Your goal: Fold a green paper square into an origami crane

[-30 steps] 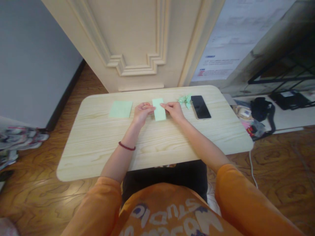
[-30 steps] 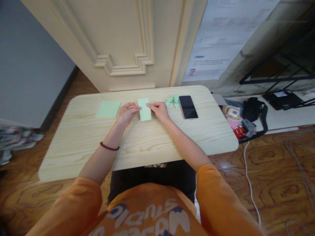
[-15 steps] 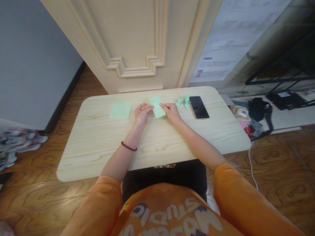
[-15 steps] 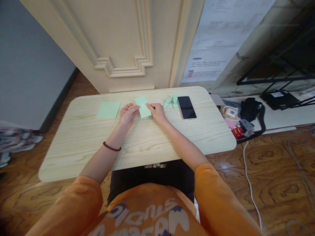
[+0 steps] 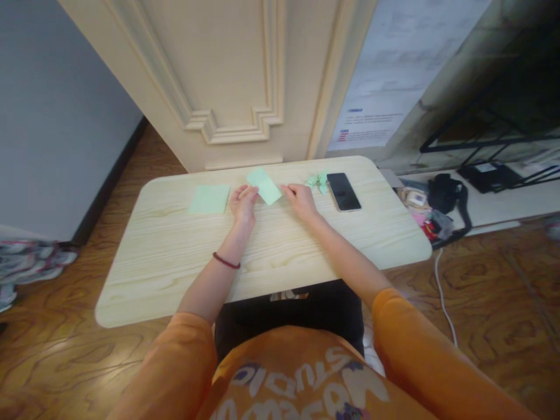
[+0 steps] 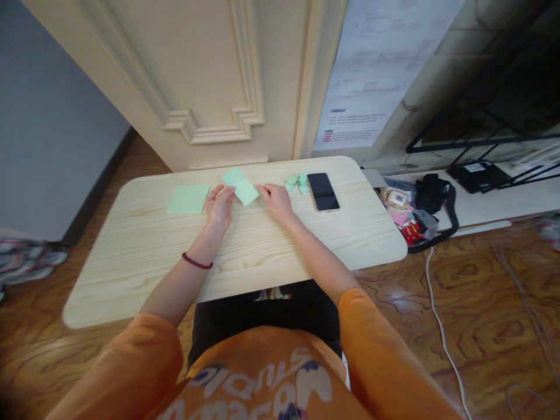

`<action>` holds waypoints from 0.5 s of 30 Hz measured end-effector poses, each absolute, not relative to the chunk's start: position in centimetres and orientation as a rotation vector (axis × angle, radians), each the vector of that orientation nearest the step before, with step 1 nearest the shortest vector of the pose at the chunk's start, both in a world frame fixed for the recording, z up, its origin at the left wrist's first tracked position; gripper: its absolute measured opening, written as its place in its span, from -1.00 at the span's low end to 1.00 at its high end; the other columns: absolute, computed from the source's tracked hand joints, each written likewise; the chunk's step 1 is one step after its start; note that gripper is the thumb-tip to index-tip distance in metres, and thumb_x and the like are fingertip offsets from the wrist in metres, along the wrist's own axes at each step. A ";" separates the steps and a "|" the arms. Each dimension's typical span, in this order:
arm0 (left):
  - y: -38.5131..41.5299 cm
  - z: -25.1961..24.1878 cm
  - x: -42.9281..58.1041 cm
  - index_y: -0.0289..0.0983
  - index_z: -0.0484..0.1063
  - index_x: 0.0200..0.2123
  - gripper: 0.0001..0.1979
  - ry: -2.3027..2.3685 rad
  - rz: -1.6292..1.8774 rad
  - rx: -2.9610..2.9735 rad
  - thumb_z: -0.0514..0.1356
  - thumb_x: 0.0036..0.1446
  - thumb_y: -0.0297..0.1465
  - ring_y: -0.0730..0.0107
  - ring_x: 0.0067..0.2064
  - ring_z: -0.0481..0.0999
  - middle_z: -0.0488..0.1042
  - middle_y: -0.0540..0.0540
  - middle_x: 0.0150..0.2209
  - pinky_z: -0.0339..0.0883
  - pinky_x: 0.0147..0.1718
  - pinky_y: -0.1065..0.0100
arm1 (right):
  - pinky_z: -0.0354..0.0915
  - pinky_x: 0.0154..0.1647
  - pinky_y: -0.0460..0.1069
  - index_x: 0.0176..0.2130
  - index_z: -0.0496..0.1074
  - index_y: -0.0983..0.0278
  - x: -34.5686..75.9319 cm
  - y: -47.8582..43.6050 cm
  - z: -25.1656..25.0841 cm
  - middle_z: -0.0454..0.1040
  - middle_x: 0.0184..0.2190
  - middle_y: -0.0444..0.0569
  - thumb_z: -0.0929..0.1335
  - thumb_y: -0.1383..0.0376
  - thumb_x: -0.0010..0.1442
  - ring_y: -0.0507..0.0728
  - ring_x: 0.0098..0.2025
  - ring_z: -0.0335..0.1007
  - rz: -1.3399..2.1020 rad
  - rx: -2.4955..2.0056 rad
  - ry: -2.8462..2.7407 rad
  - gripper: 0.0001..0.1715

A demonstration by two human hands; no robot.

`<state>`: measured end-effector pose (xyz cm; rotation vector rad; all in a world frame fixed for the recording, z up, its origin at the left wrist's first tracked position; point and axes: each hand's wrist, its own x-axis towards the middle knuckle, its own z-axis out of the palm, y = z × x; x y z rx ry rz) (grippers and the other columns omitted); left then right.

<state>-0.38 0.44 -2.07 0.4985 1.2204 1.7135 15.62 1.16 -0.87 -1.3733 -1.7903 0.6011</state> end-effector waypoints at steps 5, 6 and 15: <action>0.2 -1.8 -0.1 -0.25 0.33 -0.34 -0.63 1.220 1.717 0.533 0.36 -0.25 -0.58 0.50 -0.36 0.54 0.50 0.03 -0.43 0.45 -0.24 0.40 | 0.19 -0.09 0.06 -0.35 0.50 0.27 20.5 2.2 1.9 0.51 -0.30 0.09 0.13 0.11 0.37 0.21 -0.18 0.33 0.152 -1.465 -1.737 -0.49; 0.2 -1.8 0.0 -0.25 0.34 -0.34 -0.64 1.224 1.712 0.543 0.35 -0.25 -0.59 0.51 -0.37 0.53 0.51 0.03 -0.44 0.45 -0.25 0.41 | 0.18 -0.02 0.10 -0.27 0.53 0.28 21.7 2.2 2.3 0.52 -0.19 0.14 0.13 0.14 0.37 0.24 -0.08 0.33 0.084 -1.509 -1.772 -0.51; -0.5 -1.2 1.4 -0.26 0.39 -0.30 -0.63 1.200 1.647 0.677 0.36 -0.25 -0.56 0.55 -0.42 0.50 0.51 0.02 -0.45 0.40 -0.33 0.48 | 0.07 0.15 0.28 0.04 0.52 0.25 29.4 -3.1 0.5 0.31 0.23 0.16 0.17 0.16 0.35 0.39 0.21 0.11 -0.119 -1.837 -1.843 -0.53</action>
